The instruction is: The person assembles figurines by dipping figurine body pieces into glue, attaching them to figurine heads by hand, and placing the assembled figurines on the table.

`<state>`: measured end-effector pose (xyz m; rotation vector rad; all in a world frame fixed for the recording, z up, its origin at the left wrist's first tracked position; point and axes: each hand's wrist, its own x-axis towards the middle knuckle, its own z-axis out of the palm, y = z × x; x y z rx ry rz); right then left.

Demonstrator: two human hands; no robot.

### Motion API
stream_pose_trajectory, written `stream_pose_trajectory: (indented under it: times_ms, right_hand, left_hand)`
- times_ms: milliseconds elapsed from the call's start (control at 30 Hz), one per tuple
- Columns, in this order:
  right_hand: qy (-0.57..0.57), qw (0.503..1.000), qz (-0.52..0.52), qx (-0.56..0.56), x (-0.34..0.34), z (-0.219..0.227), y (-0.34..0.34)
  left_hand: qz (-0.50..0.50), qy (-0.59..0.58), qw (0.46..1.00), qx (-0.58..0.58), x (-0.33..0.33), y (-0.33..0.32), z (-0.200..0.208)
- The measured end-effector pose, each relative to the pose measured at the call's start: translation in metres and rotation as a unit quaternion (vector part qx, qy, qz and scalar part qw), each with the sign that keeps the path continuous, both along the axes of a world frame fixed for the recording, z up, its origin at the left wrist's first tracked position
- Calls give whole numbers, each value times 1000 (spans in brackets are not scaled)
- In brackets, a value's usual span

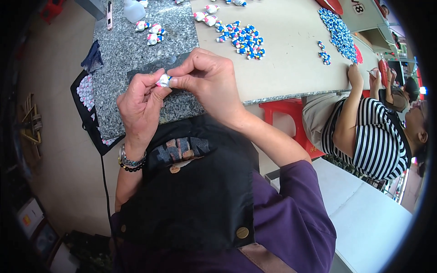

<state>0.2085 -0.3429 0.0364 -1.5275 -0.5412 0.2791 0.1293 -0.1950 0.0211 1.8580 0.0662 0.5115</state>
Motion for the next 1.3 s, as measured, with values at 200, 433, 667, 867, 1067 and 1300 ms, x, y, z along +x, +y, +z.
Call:
stream_pose_trajectory:
  times_ms: [200, 433, 667, 867, 1067, 1300]
  right_hand:
    - [-102, 995, 1, -8, 14, 1, 3]
    - [-296, 923, -63, -239, 82, 6, -26]
    - [-370, 812, -35, -449, 98, -16, -40]
    - [-408, 815, -76, -405, 94, -17, -42]
    - [-36, 981, -32, -190, 69, -2, -44]
    - [56, 992, 40, -107, 45, 5, -30]
  left_hand:
    - [3, -82, 991, 107, 19, 5, 6]
    - [21, 25, 996, 82, 50, 47, 6]
    - [41, 184, 943, 274, 79, 76, 6]
    - [46, 144, 956, 251, 71, 77, 6]
    - [-85, 79, 658, -744, 33, 82, 19]
    - [-90, 83, 688, -715, 3, 34, 21]
